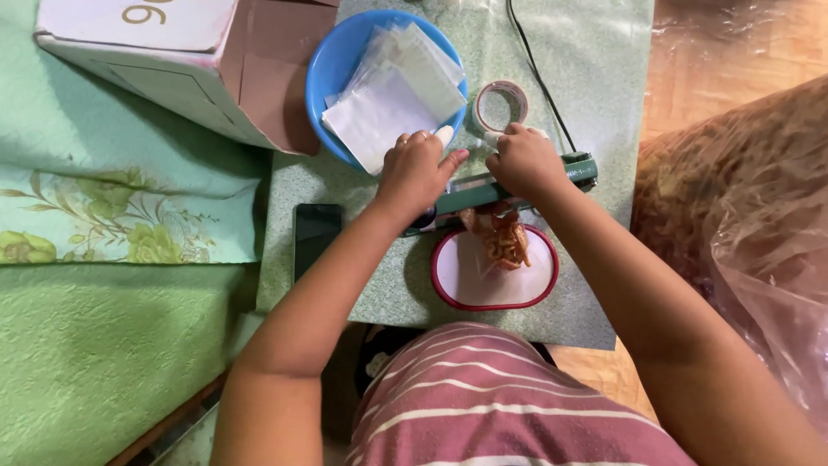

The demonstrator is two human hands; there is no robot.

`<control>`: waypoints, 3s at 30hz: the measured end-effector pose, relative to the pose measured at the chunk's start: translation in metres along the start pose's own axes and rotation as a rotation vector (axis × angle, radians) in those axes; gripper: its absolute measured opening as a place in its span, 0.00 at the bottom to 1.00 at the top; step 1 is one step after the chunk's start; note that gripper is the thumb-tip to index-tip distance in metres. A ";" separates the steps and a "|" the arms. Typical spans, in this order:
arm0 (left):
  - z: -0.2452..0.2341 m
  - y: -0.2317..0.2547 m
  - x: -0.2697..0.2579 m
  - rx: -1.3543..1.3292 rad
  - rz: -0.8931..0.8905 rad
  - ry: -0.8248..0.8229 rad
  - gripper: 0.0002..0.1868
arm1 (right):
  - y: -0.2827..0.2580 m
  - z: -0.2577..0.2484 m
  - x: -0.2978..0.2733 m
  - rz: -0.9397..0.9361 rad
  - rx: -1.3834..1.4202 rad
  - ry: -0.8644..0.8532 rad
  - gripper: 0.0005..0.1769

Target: The person is packaging snacks by scooping them from a large bulk bag into small individual plastic bags and then sealing each bag using a manual impulse heat sealer.

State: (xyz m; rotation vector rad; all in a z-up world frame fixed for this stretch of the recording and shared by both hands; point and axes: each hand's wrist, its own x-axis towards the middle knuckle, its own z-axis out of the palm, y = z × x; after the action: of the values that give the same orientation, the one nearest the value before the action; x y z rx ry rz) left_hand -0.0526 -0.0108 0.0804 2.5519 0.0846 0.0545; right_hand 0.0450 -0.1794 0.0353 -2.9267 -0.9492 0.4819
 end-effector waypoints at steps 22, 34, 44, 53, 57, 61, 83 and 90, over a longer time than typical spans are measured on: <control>0.022 -0.006 -0.008 -0.053 -0.048 0.156 0.35 | -0.007 -0.004 -0.003 0.034 0.017 0.030 0.19; 0.026 -0.008 -0.008 0.021 -0.020 0.180 0.36 | -0.023 -0.026 -0.026 0.035 0.108 0.270 0.19; 0.018 0.006 -0.026 0.044 0.022 0.268 0.34 | -0.017 -0.029 -0.079 -0.147 0.751 0.834 0.06; -0.030 0.056 -0.032 -0.298 0.193 0.467 0.27 | 0.008 0.024 -0.174 0.071 1.123 0.769 0.09; -0.019 0.053 -0.066 -0.798 0.128 0.933 0.16 | 0.025 0.064 -0.172 0.131 0.859 0.577 0.16; 0.021 0.056 -0.129 -1.028 -0.436 0.744 0.15 | 0.007 0.057 -0.169 0.111 0.771 0.490 0.18; 0.018 0.105 -0.105 -1.379 -0.288 -0.442 0.16 | 0.000 0.042 -0.221 0.163 1.801 0.842 0.10; -0.090 0.068 0.009 -1.956 -0.058 0.047 0.33 | -0.006 0.026 -0.240 0.319 1.789 0.700 0.20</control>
State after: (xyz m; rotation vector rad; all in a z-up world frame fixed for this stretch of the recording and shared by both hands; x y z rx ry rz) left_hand -0.0460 -0.0173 0.1932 0.5935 0.0606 0.1010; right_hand -0.1500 -0.3147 0.0786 -1.3021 0.1673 0.0882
